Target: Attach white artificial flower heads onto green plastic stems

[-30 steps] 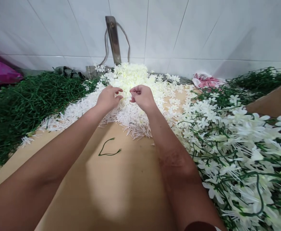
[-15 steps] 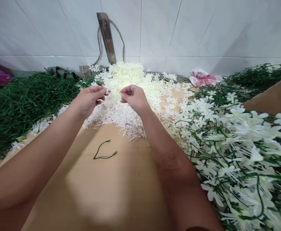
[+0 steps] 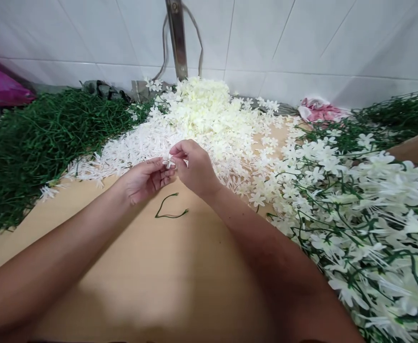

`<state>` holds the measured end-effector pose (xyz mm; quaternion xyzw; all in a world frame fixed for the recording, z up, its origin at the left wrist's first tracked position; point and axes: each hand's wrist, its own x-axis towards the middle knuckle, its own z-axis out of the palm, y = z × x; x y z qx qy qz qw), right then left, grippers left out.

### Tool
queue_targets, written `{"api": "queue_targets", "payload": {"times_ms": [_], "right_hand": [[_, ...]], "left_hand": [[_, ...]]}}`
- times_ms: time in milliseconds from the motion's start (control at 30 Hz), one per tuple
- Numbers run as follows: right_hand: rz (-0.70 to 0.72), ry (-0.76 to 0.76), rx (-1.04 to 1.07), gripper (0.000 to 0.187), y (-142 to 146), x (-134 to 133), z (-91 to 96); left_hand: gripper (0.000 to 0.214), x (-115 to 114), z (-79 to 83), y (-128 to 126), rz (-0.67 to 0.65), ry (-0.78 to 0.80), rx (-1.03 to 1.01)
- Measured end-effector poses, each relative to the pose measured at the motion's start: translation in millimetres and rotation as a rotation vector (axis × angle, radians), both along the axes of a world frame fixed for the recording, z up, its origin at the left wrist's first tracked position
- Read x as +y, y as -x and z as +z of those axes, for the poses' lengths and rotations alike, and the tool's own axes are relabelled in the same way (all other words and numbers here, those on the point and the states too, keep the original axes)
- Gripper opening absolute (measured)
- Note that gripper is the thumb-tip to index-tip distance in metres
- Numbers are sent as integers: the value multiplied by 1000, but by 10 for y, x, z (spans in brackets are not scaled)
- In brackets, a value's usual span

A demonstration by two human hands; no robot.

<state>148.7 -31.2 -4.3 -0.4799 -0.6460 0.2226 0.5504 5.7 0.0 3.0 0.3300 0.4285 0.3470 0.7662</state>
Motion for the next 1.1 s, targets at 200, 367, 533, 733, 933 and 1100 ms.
{"api": "queue_targets", "payload": {"times_ms": [200,367,533,733,933,1100], "right_hand": [[-50,-35,-125,11,-6,36,-144],[-47,-43,-206,10,6,38,-160],[-8,-62,-218,7,14,46,-186],[42,85,-23,12,-12,73,-192],[90,193,59,13,-25,83,-161],[140,288,164,20,-55,83,-111]], "left_hand": [[16,38,-61,11,3,-18,58],[14,47,-77,3,-37,-63,85],[12,50,-93,13,-50,-93,87],[6,64,-117,40,-54,-106,54],[15,18,-115,79,-109,-320,257],[21,-233,-160,265,-305,-924,869]]}}
